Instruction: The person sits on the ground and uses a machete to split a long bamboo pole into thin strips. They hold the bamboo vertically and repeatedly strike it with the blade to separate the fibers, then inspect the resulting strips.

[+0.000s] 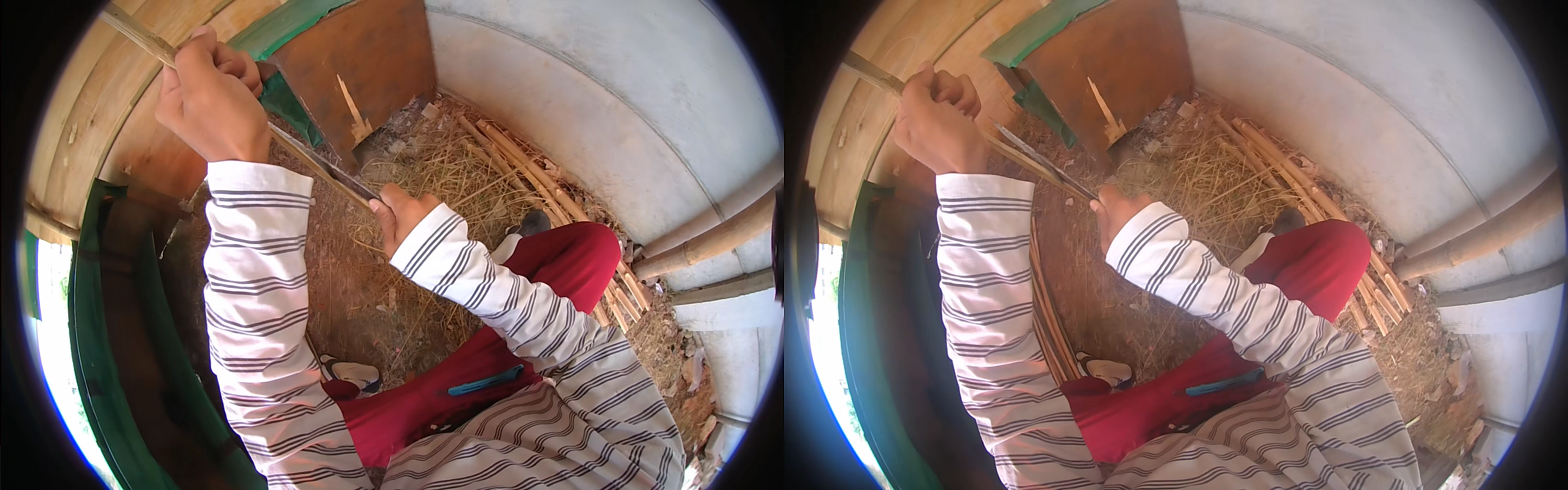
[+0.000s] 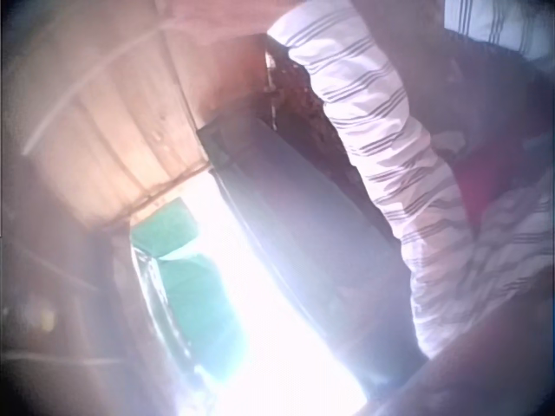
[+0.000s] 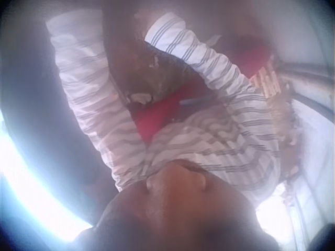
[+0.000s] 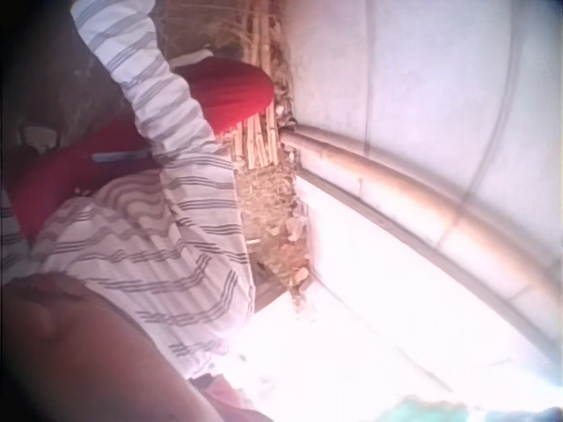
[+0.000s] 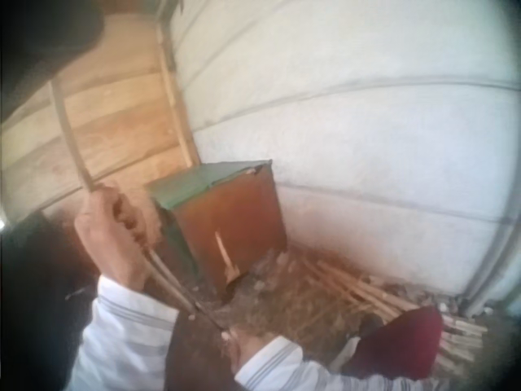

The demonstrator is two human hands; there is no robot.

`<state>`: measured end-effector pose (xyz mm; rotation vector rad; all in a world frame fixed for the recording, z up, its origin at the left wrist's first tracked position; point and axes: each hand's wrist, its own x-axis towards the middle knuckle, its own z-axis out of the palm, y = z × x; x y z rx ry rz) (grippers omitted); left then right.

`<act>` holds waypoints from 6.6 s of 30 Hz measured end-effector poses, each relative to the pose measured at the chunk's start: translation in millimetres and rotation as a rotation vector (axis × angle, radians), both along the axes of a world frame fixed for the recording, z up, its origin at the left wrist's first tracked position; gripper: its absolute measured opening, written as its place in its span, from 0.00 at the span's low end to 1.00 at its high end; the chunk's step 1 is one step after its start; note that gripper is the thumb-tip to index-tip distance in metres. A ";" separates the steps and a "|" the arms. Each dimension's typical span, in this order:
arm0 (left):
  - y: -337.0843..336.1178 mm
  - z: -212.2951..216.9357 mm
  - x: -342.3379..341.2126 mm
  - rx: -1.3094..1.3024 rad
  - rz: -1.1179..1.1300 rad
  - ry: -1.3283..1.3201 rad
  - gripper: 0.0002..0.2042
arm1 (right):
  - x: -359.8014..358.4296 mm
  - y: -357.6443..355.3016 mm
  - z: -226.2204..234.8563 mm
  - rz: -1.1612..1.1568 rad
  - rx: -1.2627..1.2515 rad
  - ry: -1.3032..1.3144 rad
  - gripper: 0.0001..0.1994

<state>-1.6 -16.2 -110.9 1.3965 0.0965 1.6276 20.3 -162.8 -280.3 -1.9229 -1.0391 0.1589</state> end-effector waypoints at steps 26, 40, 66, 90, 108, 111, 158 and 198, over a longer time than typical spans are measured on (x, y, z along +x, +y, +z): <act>1.6 1.0 -13.7 0.019 0.014 0.006 0.15 | -12.8 4.9 10.6 0.050 0.011 0.041 0.10; 0.6 4.2 -19.7 0.045 -0.015 -0.039 0.15 | -20.3 -1.9 -19.5 0.046 -0.138 -0.016 0.11; 9.4 3.2 -14.1 0.006 0.116 -0.047 0.12 | -32.2 -14.4 5.1 -0.010 0.054 -0.004 0.09; 25.2 0.6 -15.6 -0.068 0.341 -0.070 0.13 | -32.3 5.6 -60.7 -0.096 0.023 0.053 0.13; 13.7 -4.1 2.9 0.147 0.481 0.016 0.13 | -22.2 9.0 29.4 -0.092 0.074 0.004 0.11; 23.4 -4.4 10.6 0.278 0.433 -0.042 0.13 | -20.2 22.7 28.9 -0.075 0.139 -0.066 0.12; 17.7 -3.4 0.5 0.108 0.405 -0.004 0.09 | -14.4 -16.2 12.4 -0.002 0.013 -0.015 0.14; 9.6 1.5 9.4 0.073 0.345 0.054 0.10 | -11.8 15.7 -23.3 -0.031 -0.167 -0.006 0.11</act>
